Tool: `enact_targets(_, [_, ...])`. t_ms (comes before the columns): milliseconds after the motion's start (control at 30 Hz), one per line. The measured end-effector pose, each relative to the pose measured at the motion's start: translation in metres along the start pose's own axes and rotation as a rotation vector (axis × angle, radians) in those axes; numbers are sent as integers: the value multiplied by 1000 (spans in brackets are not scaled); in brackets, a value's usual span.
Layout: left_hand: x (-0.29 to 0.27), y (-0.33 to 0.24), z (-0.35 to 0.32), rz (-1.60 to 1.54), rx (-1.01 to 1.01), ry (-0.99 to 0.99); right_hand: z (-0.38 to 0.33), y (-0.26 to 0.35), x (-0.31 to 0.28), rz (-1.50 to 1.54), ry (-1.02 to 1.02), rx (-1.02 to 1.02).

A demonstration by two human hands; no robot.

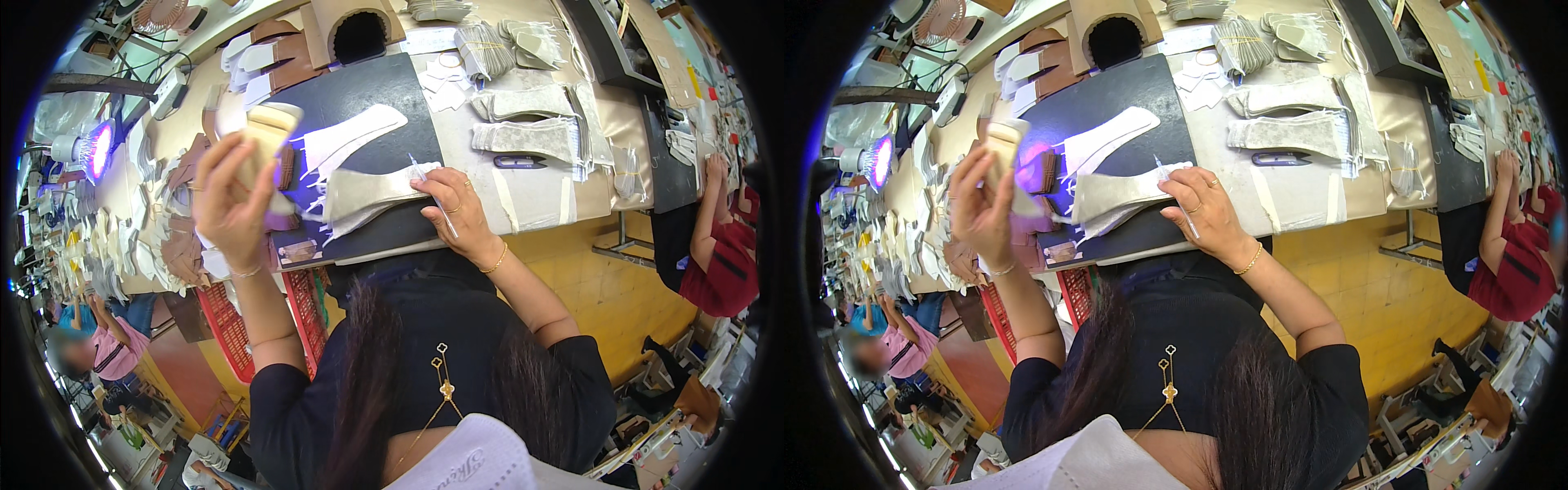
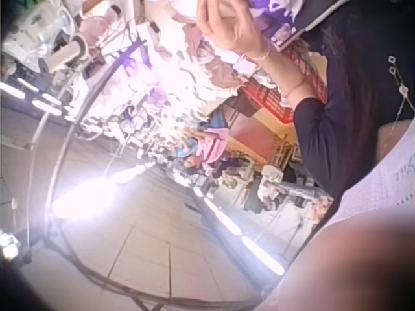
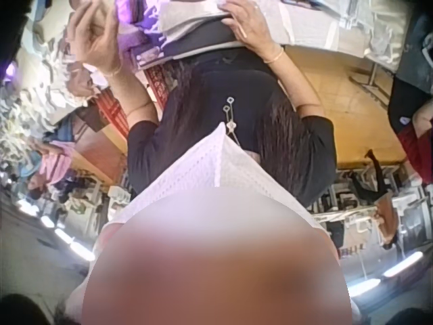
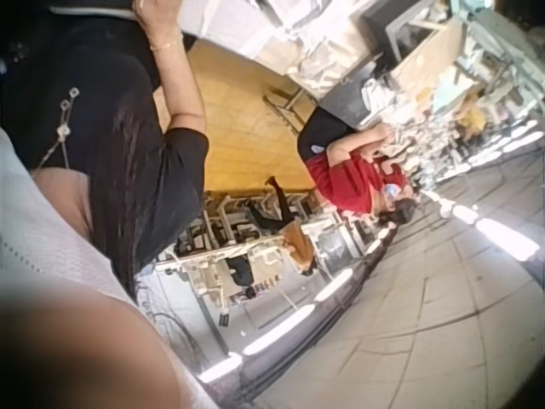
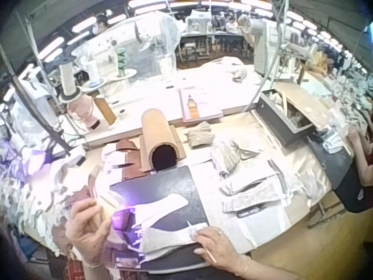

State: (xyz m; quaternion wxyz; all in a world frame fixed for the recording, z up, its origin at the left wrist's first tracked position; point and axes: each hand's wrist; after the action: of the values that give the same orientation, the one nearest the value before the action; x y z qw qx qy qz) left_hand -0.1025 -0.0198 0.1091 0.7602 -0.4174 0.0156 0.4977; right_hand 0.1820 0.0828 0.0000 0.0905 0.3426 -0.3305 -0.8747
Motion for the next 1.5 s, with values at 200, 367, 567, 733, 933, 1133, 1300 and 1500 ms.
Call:
enact_targets(200, [4, -2, 25, 195, 136, 129, 0, -2, 2, -29, -6, -21])
enact_targets(367, [-17, -5, 49, 138, 186, -29, -5, -5, 3, -45, 22, -21])
enact_targets(567, [-24, -3, 49, 155, 143, 66, -7, -7, 2, 14, 26, 4])
enact_targets(733, [54, 25, 24, 221, 56, 544, -5, -8, -5, 143, -112, 92])
enact_targets(933, [87, 20, -22, 110, 135, 685, -9, -12, -28, -7, -255, 182])
enact_targets(1133, [85, -8, -63, 98, 151, 667, -8, -12, -27, 37, -239, 209])
enact_targets(1300, [90, -7, -70, 103, 150, 647, -2, -8, -26, 34, -208, 186])
enact_targets(1500, [90, -4, -71, 104, 184, 664, 5, 0, -29, 68, -172, 202])
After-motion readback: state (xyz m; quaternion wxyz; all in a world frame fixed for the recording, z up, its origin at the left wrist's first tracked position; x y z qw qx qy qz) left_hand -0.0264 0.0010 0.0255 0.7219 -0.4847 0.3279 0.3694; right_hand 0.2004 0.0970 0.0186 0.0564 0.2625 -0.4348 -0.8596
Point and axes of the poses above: each hand's wrist, its own z-axis towards the middle knuckle, its own x-axis out of the palm, y = z × x
